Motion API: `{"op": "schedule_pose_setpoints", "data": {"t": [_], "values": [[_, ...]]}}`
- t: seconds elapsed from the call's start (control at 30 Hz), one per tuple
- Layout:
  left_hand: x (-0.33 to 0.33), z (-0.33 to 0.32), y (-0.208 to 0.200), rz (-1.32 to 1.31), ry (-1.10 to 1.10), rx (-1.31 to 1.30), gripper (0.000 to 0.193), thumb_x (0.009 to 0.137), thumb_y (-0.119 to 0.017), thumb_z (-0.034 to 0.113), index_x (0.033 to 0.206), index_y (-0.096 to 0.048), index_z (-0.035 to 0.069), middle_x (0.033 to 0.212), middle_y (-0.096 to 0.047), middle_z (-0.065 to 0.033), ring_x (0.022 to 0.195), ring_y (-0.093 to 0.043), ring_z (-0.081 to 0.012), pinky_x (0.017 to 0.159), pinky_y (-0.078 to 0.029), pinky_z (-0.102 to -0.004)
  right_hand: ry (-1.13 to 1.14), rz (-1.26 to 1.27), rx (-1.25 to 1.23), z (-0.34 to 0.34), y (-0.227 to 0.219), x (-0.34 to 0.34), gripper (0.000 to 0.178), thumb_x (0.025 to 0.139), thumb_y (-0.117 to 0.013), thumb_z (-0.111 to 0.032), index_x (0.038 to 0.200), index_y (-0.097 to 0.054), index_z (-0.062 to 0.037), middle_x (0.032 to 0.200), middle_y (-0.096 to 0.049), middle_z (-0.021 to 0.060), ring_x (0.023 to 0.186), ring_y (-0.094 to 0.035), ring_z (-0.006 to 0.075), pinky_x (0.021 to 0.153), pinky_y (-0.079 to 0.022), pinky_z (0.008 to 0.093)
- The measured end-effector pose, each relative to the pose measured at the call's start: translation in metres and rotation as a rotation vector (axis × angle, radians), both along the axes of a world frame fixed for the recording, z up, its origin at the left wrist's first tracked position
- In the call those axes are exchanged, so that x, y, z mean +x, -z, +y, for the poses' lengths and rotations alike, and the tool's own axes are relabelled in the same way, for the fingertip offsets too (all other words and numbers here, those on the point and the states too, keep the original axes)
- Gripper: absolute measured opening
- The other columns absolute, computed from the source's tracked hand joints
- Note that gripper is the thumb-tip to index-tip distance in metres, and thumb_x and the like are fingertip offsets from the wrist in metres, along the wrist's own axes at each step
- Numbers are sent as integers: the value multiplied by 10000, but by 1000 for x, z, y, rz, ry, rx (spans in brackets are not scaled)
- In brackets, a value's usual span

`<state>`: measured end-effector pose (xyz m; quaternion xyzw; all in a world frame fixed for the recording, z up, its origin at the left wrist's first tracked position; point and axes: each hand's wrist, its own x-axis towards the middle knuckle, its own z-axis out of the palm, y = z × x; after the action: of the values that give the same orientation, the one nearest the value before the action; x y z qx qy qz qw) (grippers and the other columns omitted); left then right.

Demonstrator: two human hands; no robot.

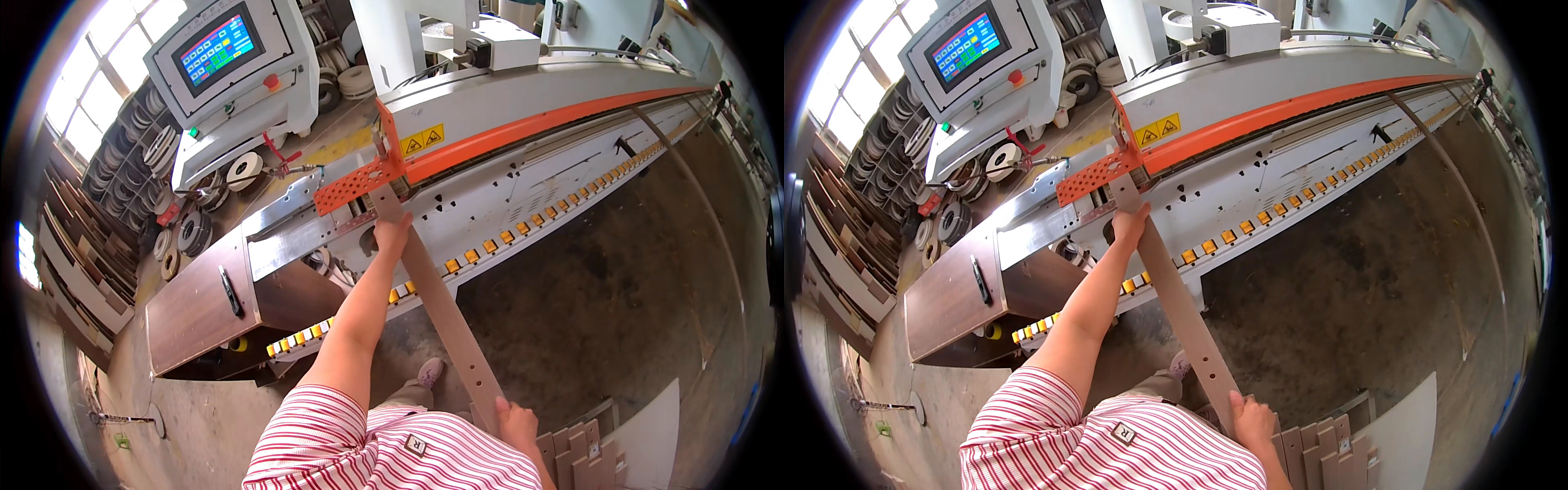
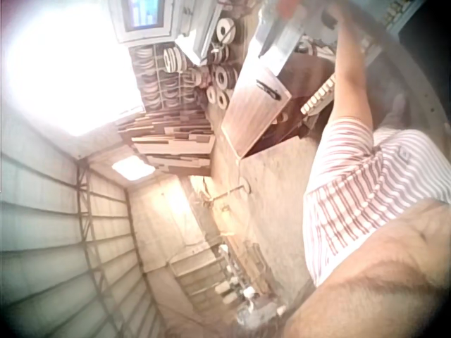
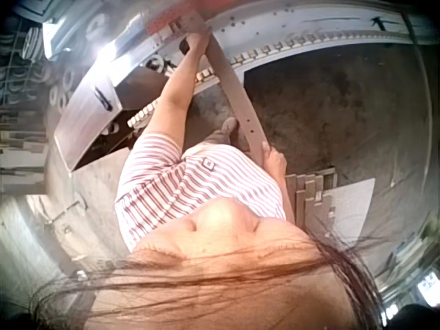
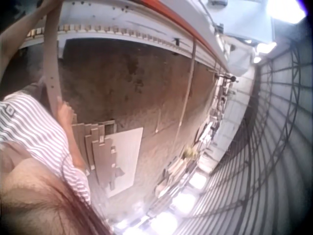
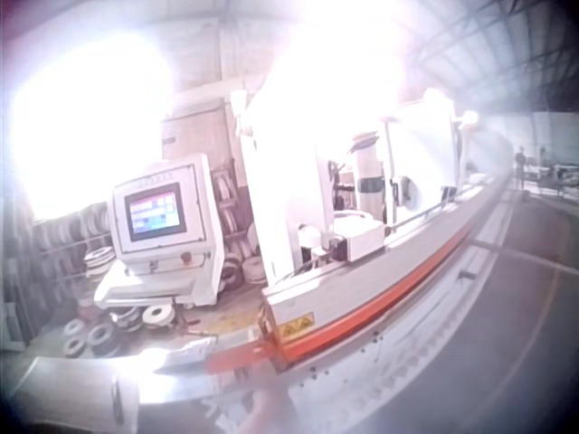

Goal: The person repeatedly picks up rectangular wooden planks and feeds them into a large industrial machine with a digital display. After processing, the person removes the planks and stacks them on the floor. The person handles the wood by hand throughout the task.

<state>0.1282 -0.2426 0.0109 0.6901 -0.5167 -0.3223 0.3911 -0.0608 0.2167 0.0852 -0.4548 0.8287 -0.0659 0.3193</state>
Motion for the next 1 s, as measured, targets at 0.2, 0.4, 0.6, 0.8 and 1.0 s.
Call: {"op": "schedule_pose_setpoints", "data": {"t": [0.2,0.4,0.6,0.8,1.0], "values": [[-29,-11,2,-12,-69,5,575,720,-792,395,1052,-655,-54,1032,-680,-253,1002,-654,-406,848,-519,-459,29,22,-25,-7,0,-26,663,992,-361,-545,870,-693,16,799,-652,299,813,-636,493,741,-497,553],[-78,-38,30,-151,46,-49,575,756,-732,453,1066,-642,-23,1059,-668,-249,989,-641,-420,831,-512,-489,56,128,-121,-22,0,-68,659,991,-368,-541,838,-704,4,784,-644,300,796,-639,483,735,-499,558],[-93,-91,38,-917,755,-625,415,995,-419,455,1100,-576,85,1055,-620,-159,890,-627,-320,676,-498,-493,252,293,-453,-25,11,-82,306,950,-557,-293,1072,-614,-17,1013,-662,201,950,-618,389,828,-495,472],[-84,31,4,-192,683,-537,475,922,-672,214,1251,-440,-37,962,-601,-154,865,-603,-232,753,-499,-356,34,296,-539,114,81,-8,426,772,-629,-84,1190,-558,-36,1209,-547,139,1150,-517,332,997,-418,435],[-47,220,15,-130,1047,-117,336,928,-602,92,1232,-469,39,950,-557,-74,806,-548,-162,752,-477,-304,393,408,-33,218,172,-32,557,743,-651,-87,1276,-497,-34,1304,-470,121,1202,-474,311,1035,-399,430]]}}
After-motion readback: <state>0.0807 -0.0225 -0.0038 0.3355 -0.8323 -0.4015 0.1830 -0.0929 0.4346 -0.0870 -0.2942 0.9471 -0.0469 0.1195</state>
